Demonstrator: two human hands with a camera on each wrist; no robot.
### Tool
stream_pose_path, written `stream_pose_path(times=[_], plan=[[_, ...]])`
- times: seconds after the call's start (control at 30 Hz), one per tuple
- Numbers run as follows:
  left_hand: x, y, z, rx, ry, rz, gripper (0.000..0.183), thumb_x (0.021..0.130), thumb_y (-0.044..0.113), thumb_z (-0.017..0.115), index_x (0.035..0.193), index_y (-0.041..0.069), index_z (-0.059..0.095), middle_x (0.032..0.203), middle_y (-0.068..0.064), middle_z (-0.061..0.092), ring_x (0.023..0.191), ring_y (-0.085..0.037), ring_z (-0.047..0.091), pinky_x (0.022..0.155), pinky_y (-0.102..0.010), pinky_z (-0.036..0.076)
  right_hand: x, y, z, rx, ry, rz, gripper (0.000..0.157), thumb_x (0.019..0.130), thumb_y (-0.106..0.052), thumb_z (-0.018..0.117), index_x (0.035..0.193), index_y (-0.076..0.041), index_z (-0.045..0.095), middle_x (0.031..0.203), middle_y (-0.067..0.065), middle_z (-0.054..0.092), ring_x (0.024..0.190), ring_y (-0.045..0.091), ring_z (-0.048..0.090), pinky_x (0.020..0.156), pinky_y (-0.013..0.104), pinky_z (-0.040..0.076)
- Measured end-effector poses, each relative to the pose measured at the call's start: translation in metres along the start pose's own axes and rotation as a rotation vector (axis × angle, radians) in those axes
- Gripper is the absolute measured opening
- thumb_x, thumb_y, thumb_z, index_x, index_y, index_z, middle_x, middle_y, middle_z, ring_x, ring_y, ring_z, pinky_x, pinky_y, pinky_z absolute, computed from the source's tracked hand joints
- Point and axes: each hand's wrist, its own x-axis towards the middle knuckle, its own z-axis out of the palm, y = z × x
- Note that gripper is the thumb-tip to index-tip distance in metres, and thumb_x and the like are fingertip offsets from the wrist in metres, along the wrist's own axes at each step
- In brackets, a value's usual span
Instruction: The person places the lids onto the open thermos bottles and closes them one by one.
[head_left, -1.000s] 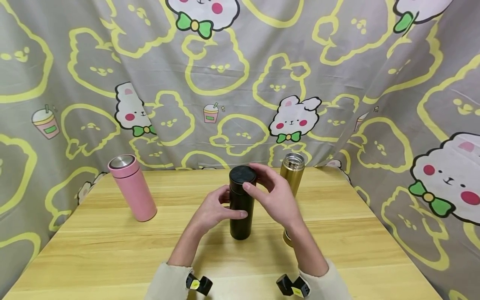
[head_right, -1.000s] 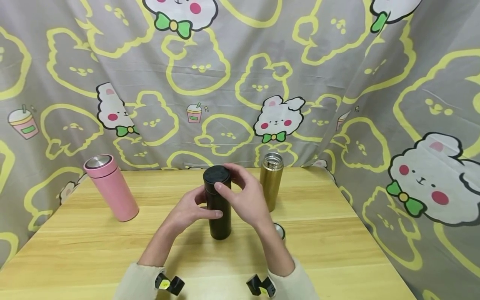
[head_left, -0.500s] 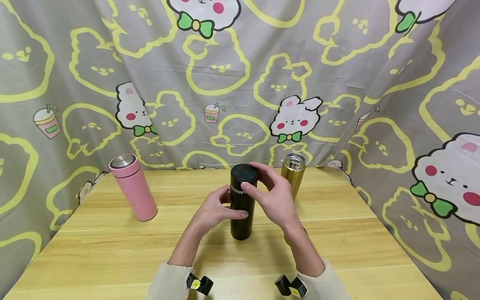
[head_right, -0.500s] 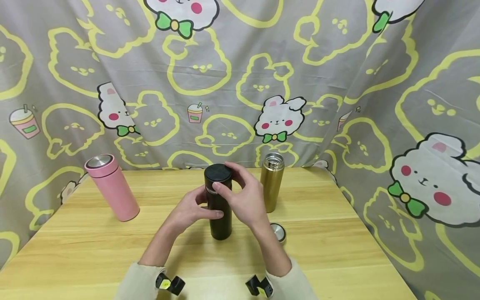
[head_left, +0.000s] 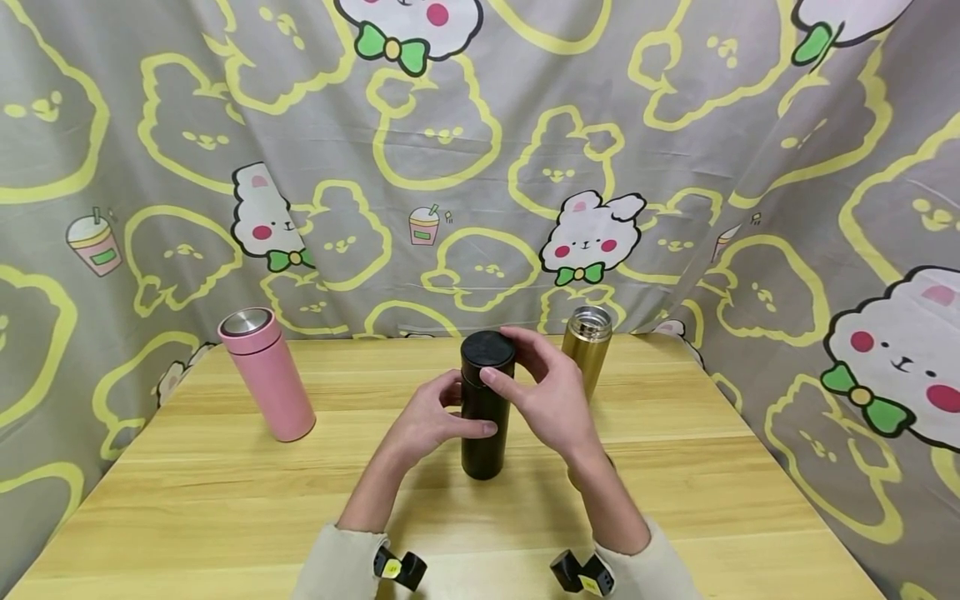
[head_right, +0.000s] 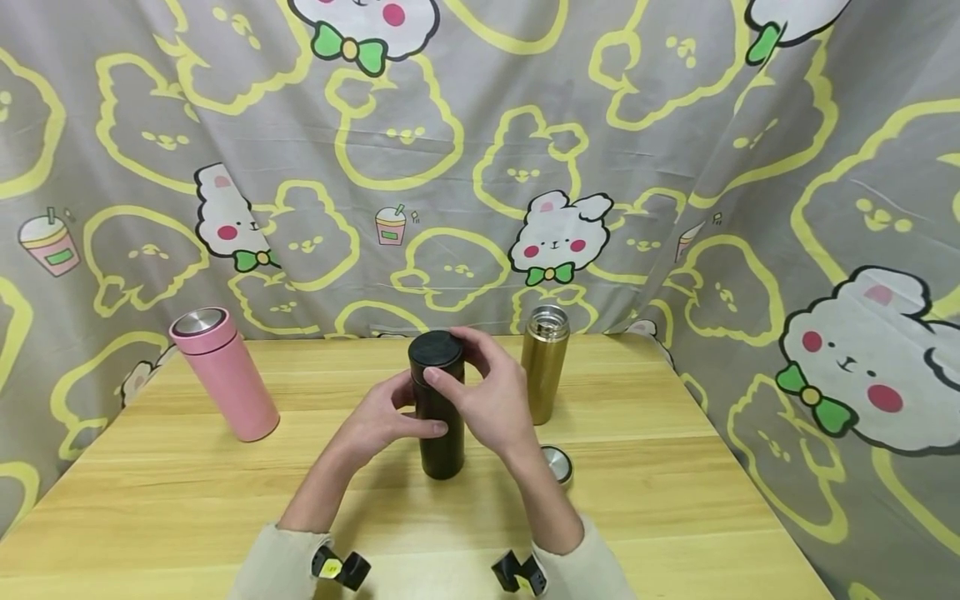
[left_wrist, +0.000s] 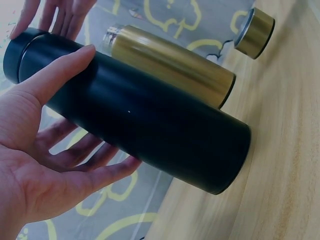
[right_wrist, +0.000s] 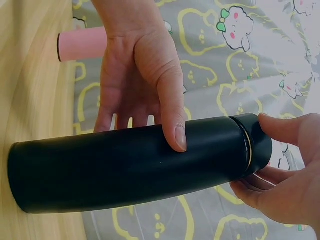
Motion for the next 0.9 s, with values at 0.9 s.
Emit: stream_pose_path(times=[0.9], plan=[[-0.0004, 0.0003, -0.0006, 0.005, -0.006, -0.01, 0.06, 0.069, 0.033, 0.095, 0.121, 0.027, 0.066, 0.116, 0.002, 0.069, 0.112, -0.02, 0.064, 0.096, -0.042, 0.051, 0.0, -0.0006, 0.0032, 0.101, 0.028, 0.009, 0.053, 0.085, -0.01, 0.083, 0.133, -0.006, 0.06, 0.135, 0.01, 0.061, 0.128, 0.022, 0.061, 0.106, 0.023, 0.046]])
